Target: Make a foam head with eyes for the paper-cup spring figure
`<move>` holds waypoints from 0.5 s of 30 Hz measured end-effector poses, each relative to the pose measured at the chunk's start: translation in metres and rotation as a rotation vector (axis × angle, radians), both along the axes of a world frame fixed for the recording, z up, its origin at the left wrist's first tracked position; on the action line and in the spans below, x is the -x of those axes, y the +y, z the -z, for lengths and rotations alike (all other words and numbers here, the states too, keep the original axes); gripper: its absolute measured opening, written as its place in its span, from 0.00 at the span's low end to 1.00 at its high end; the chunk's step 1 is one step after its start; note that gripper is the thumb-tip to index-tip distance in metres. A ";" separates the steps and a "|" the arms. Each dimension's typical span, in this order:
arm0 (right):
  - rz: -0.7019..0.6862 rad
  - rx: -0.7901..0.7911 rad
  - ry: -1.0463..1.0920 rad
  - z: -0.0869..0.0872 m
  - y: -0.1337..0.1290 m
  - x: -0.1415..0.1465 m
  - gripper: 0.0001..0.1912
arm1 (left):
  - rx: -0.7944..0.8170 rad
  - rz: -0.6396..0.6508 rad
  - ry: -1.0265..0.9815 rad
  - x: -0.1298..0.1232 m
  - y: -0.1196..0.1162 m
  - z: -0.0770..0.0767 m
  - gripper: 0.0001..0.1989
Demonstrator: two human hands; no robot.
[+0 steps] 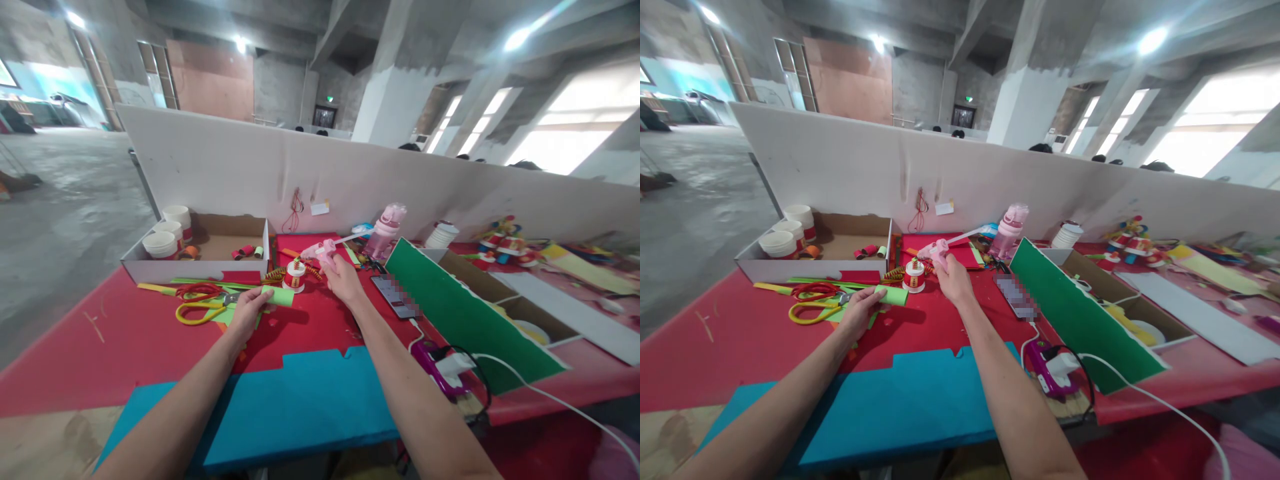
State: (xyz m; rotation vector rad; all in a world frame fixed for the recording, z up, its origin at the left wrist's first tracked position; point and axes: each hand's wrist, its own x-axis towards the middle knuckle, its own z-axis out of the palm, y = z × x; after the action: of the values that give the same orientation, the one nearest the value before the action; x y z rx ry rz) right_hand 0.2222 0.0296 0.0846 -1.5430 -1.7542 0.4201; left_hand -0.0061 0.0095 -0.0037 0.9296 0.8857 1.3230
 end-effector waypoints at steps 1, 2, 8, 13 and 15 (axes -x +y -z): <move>0.004 -0.007 -0.012 0.000 0.000 0.000 0.12 | -0.002 0.000 0.002 0.000 0.000 0.000 0.16; 0.008 -0.013 -0.030 0.000 0.000 0.000 0.12 | -0.002 0.000 0.005 0.000 0.000 -0.001 0.16; 0.037 -0.079 -0.141 -0.003 -0.003 0.001 0.10 | 0.001 -0.003 0.008 0.000 -0.001 -0.001 0.17; 0.086 -0.042 -0.243 -0.011 -0.010 0.006 0.10 | -0.002 0.005 -0.005 0.000 0.000 0.000 0.15; 0.106 -0.030 -0.267 -0.014 -0.012 0.007 0.11 | 0.003 0.007 -0.007 0.000 0.000 0.000 0.15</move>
State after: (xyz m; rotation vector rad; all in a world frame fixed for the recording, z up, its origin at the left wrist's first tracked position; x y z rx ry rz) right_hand 0.2153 0.0179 0.0984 -1.7249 -1.8576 0.1389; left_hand -0.0063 0.0098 -0.0040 0.9244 0.8790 1.3177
